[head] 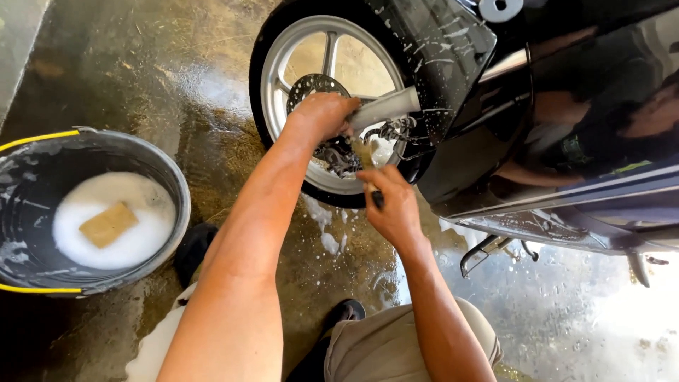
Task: Cleaning the front wheel and brake assembly of a motorcycle using a brush and soapy water.
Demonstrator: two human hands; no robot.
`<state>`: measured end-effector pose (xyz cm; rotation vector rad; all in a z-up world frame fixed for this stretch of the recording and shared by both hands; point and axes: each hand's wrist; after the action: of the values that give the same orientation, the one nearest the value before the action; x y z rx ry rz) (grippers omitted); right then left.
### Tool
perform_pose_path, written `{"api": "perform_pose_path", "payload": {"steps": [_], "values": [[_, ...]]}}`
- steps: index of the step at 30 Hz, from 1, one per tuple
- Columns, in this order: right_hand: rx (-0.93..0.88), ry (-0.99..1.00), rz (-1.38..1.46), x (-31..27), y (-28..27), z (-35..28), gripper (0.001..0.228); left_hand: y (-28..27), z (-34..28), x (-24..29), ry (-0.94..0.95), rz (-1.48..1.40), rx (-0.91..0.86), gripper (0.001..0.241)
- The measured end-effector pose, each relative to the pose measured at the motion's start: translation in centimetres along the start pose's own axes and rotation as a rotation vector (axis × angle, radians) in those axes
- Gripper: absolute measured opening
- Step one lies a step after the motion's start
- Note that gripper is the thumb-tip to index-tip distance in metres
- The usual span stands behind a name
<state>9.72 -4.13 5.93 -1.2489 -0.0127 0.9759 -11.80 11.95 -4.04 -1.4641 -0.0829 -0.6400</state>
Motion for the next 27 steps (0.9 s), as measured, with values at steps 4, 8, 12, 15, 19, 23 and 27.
{"api": "perform_pose_path", "payload": {"steps": [4,8,12,15,19,23,27], "values": [[-0.038,-0.003,0.107,-0.4,0.6,-0.1,0.02,-1.4,-0.7,0.8,-0.001,0.019,-0.013,0.054],[0.082,-0.036,0.163,0.4,1.0,0.3,0.015,-1.6,-0.8,0.8,0.002,0.012,-0.016,0.052],[0.175,0.18,0.327,-2.2,-0.6,-0.7,0.015,-1.8,-1.0,1.2,-0.006,0.009,-0.031,0.047],[0.236,0.161,0.224,-1.8,-1.7,-1.3,0.014,-0.9,-0.7,0.8,0.002,-0.002,0.003,0.049],[0.285,0.262,0.34,-0.2,2.1,-2.2,0.018,-1.0,-0.6,0.9,0.009,0.018,-0.014,0.047],[0.318,0.263,0.202,-1.1,2.2,-2.0,0.017,-1.1,-0.9,0.8,0.007,-0.012,-0.008,0.049],[0.283,0.318,0.234,1.1,4.0,-2.4,0.015,-1.3,-0.8,0.4,0.013,-0.031,-0.038,0.054]]}}
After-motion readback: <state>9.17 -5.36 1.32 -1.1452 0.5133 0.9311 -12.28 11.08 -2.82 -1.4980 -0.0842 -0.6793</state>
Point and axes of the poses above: each hand's wrist, its own z-axis towards the middle knuckle, its own y-axis out of the palm, x = y × z
